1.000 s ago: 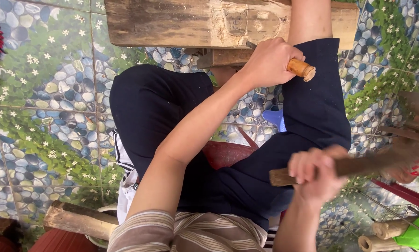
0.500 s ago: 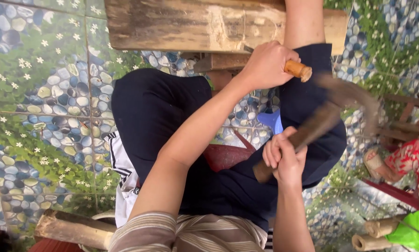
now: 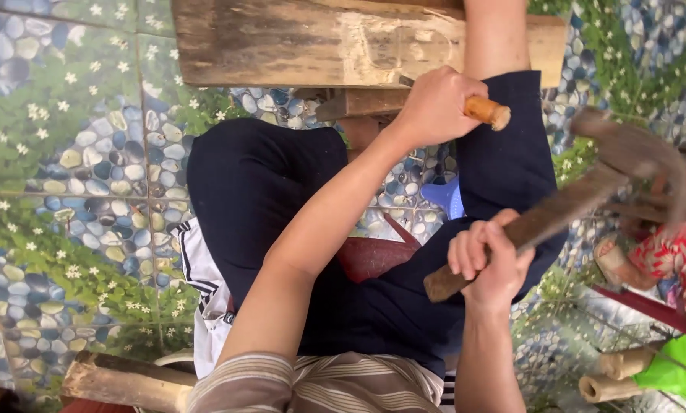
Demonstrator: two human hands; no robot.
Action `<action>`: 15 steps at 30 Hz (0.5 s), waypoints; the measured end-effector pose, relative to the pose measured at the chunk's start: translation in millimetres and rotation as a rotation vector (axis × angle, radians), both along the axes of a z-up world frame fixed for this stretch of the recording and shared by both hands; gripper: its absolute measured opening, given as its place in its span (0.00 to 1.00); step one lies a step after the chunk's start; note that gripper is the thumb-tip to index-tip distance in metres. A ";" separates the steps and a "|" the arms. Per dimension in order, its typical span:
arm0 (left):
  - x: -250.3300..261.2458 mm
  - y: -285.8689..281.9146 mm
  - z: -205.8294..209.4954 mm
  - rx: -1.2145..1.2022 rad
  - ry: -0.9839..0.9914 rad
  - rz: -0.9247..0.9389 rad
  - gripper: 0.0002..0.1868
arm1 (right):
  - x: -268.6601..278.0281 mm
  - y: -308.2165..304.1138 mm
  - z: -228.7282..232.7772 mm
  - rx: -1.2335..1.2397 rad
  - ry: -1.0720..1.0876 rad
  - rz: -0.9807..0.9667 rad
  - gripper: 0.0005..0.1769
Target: Carving a design into a wooden plank using a hammer and chisel while sitting on the floor.
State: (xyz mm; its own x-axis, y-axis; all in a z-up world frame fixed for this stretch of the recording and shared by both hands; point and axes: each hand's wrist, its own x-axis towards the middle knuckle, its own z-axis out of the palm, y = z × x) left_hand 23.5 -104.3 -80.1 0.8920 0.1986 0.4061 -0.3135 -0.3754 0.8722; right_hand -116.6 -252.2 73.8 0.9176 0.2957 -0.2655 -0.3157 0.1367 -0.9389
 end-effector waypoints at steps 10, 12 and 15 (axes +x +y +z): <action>-14.8 0.7 15.1 -0.078 -0.208 0.227 0.22 | -6.7 -10.1 -17.9 0.089 0.106 -0.023 0.06; -16.8 7.0 21.8 -0.223 -0.304 0.218 0.16 | -1.4 -7.6 -7.8 0.137 0.009 0.034 0.12; -3.3 21.9 13.8 -0.934 -0.458 0.117 0.20 | 2.8 -18.1 -5.3 0.129 -0.002 0.030 0.11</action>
State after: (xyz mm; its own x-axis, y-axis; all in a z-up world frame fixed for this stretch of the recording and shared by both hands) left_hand 20.2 -82.4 -66.3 0.6465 0.6825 0.3409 -0.6922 0.3370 0.6382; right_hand -113.8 -270.3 68.5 0.9084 0.3545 -0.2218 -0.3198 0.2474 -0.9146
